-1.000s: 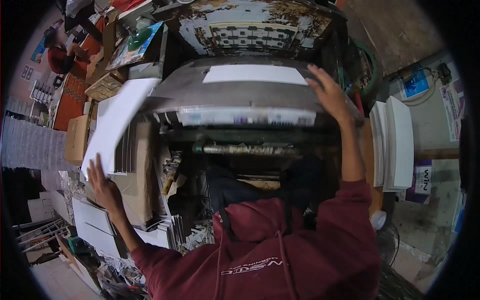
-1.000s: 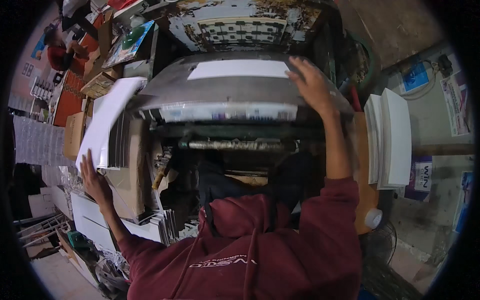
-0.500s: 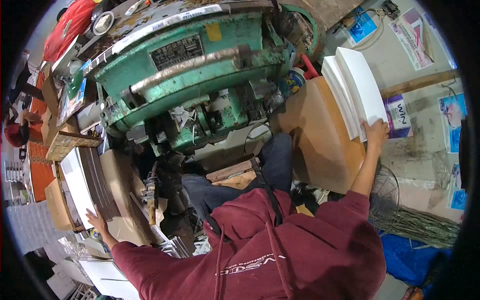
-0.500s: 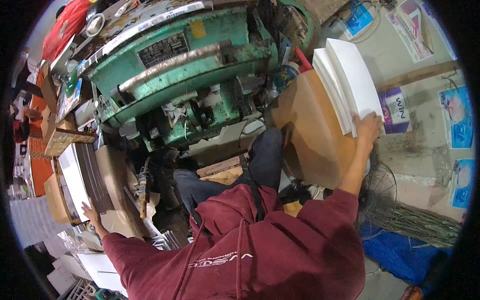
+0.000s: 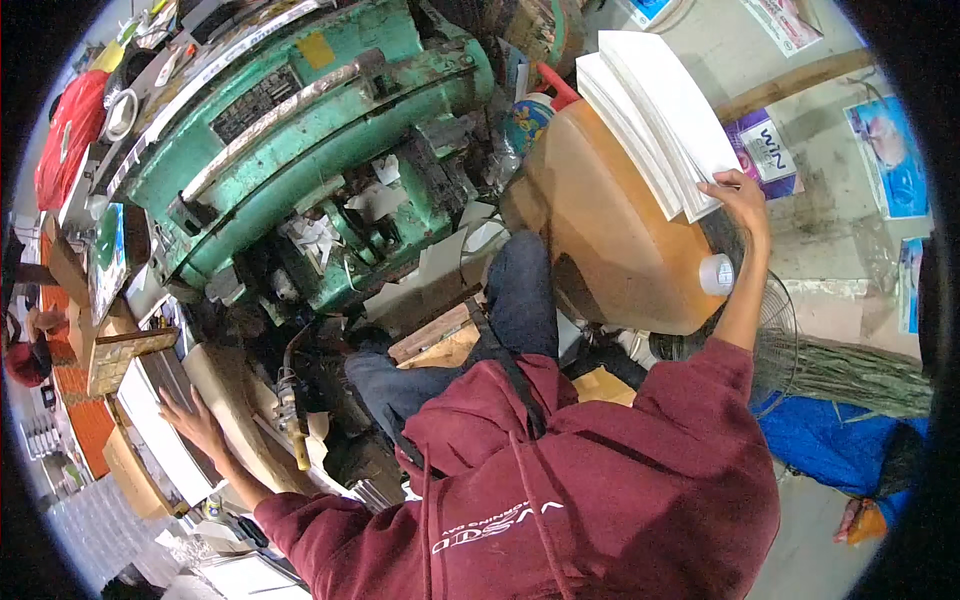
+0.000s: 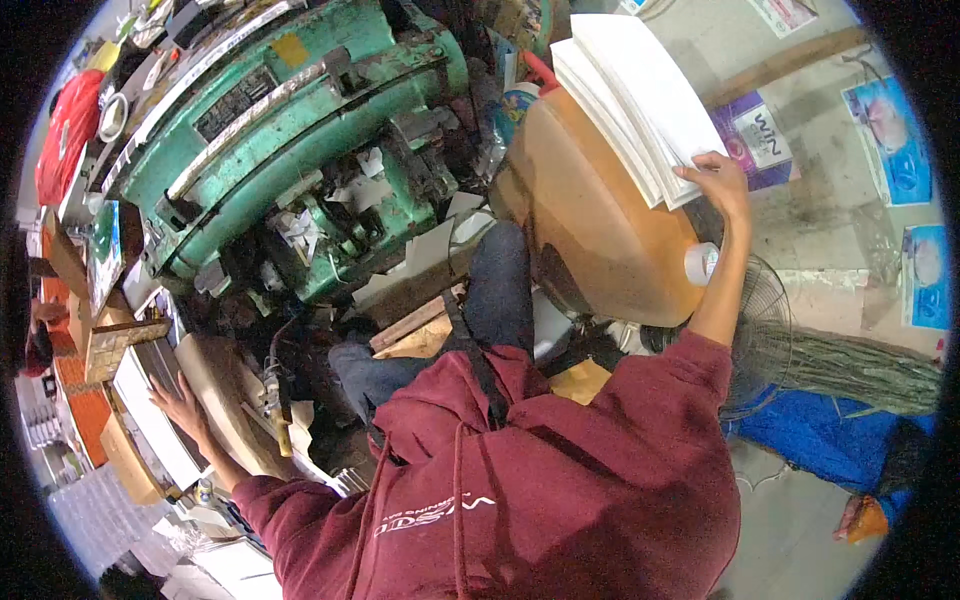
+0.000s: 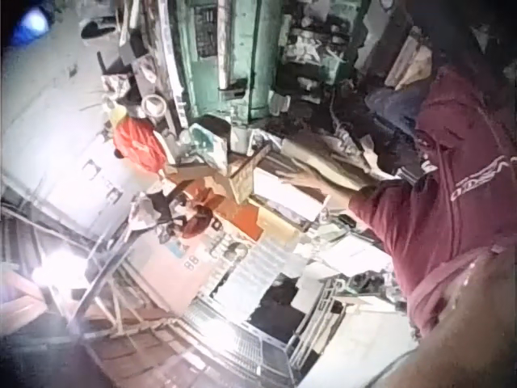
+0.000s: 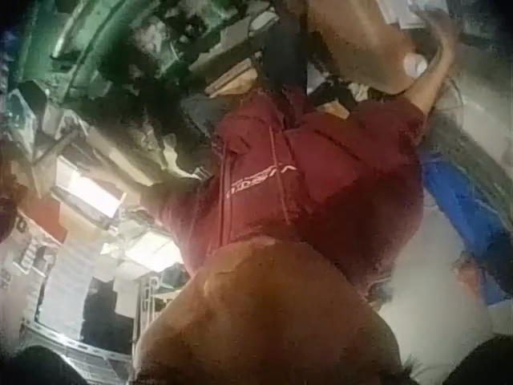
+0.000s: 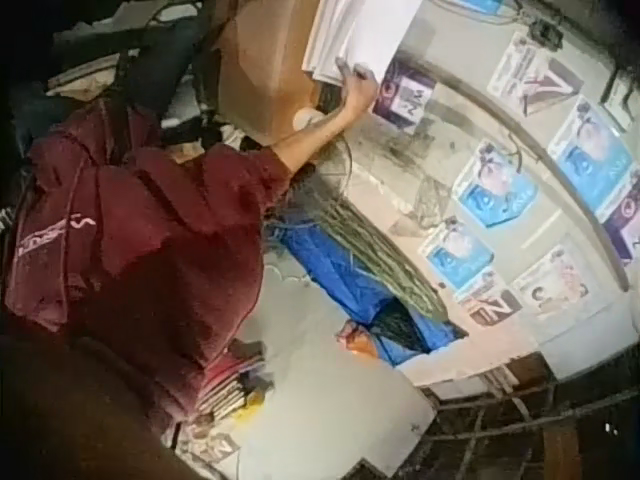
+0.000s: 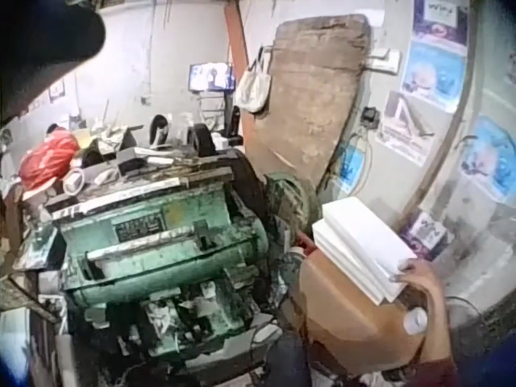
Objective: Operating a large industrial paper cutting machine by aligning and feeding stacks of paper.
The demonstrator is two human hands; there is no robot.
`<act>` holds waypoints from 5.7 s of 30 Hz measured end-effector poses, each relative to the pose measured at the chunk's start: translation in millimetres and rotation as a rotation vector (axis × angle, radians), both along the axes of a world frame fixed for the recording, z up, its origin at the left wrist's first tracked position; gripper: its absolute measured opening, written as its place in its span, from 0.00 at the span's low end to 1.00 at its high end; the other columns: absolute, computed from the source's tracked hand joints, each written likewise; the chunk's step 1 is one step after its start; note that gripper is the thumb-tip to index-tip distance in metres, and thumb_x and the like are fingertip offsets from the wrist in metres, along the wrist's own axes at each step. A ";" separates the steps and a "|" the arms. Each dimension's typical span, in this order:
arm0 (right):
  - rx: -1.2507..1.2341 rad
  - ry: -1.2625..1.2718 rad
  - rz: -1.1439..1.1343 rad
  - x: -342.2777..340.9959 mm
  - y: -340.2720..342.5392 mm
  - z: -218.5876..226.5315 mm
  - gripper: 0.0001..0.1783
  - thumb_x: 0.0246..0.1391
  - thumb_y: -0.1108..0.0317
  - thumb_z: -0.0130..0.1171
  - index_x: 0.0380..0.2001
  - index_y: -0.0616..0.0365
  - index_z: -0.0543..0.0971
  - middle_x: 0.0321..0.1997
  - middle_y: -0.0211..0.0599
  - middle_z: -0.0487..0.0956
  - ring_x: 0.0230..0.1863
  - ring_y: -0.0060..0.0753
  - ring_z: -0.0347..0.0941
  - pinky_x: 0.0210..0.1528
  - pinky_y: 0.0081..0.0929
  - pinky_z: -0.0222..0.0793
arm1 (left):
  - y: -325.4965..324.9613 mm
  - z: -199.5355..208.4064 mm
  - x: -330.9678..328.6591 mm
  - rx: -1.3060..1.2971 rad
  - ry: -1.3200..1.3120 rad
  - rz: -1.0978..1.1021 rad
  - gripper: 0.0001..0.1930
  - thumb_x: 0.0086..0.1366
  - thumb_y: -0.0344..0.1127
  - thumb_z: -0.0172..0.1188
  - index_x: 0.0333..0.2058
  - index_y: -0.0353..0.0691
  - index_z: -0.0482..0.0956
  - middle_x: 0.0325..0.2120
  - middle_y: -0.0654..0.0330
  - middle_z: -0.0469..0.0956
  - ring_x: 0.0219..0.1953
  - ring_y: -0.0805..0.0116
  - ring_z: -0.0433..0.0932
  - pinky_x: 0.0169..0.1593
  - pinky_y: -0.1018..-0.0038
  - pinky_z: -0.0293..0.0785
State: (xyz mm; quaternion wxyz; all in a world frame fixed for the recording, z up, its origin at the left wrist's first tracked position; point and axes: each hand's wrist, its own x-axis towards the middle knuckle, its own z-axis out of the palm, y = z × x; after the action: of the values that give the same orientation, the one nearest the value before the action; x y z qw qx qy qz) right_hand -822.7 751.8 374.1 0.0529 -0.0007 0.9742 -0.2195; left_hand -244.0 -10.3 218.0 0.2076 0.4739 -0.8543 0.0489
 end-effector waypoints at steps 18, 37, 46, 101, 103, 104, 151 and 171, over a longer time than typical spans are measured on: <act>0.032 0.028 -0.025 15.3 -28.7 15.0 0.24 0.52 0.56 0.66 0.44 0.65 0.79 0.41 0.51 0.80 0.40 0.42 0.78 0.44 0.37 0.72 | 106.6 141.4 -260.0 -0.069 0.332 -0.688 0.32 0.65 0.36 0.60 0.67 0.49 0.59 0.69 0.49 0.51 0.72 0.49 0.46 0.70 0.56 0.47; 0.123 0.937 0.068 29.6 -44.4 15.6 0.14 0.66 0.70 0.48 0.49 0.65 0.78 0.49 0.47 0.80 0.51 0.42 0.77 0.52 0.33 0.72 | 197.9 75.3 -172.4 0.486 -0.377 -0.745 0.45 0.63 0.70 0.44 0.71 0.51 0.47 0.71 0.50 0.43 0.73 0.49 0.37 0.72 0.52 0.33; 0.396 0.541 0.217 69.9 -31.2 -30.6 0.16 0.65 0.71 0.49 0.55 0.58 0.75 0.53 0.46 0.79 0.52 0.47 0.76 0.50 0.34 0.74 | 174.9 165.8 -21.7 0.127 0.030 -0.110 0.32 0.61 0.18 0.43 0.63 0.54 0.68 0.59 0.53 0.70 0.63 0.51 0.67 0.66 0.58 0.61; -0.980 0.866 0.810 110.3 -293.0 58.3 0.11 0.61 0.78 0.54 0.44 0.66 0.81 0.48 0.46 0.82 0.52 0.41 0.78 0.56 0.33 0.72 | 178.6 245.6 -293.5 -0.617 0.340 -0.848 0.11 0.58 0.33 0.60 0.41 0.49 0.79 0.37 0.69 0.81 0.43 0.69 0.79 0.52 0.66 0.72; -0.558 0.815 0.949 109.1 -300.4 36.1 0.16 0.58 0.81 0.53 0.48 0.59 0.81 0.54 0.42 0.80 0.58 0.38 0.74 0.61 0.28 0.66 | 174.5 191.7 -283.1 -0.587 0.368 -0.686 0.07 0.55 0.31 0.61 0.34 0.48 0.77 0.33 0.67 0.79 0.38 0.66 0.77 0.44 0.68 0.71; -0.572 0.595 0.926 109.7 -302.4 10.6 0.18 0.56 0.81 0.53 0.48 0.55 0.82 0.55 0.38 0.79 0.57 0.36 0.75 0.59 0.27 0.69 | 175.5 164.1 -275.5 -0.417 0.251 -0.665 0.10 0.55 0.31 0.61 0.37 0.45 0.75 0.36 0.63 0.77 0.40 0.63 0.76 0.46 0.66 0.71; 0.531 0.635 0.070 34.0 -53.5 -60.1 0.21 0.56 0.56 0.59 0.48 0.58 0.80 0.40 0.56 0.80 0.47 0.55 0.76 0.51 0.43 0.71 | 44.7 26.7 -40.9 -0.370 0.352 0.156 0.43 0.67 0.58 0.52 0.66 0.27 0.52 0.64 0.32 0.53 0.68 0.37 0.49 0.69 0.49 0.48; 0.313 0.223 0.149 -20.2 -73.4 10.5 0.23 0.53 0.56 0.63 0.52 0.50 0.79 0.44 0.51 0.81 0.47 0.52 0.77 0.51 0.40 0.71 | 106.8 135.3 -207.4 -0.215 0.536 -0.226 0.36 0.67 0.46 0.58 0.67 0.36 0.55 0.67 0.38 0.49 0.70 0.43 0.48 0.69 0.51 0.46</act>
State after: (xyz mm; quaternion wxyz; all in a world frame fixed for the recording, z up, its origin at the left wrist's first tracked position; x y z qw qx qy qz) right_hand -843.0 678.3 384.6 -0.0397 -0.0887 0.9935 -0.0596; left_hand -451.3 96.5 353.3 0.4784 0.3475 -0.8064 -0.0111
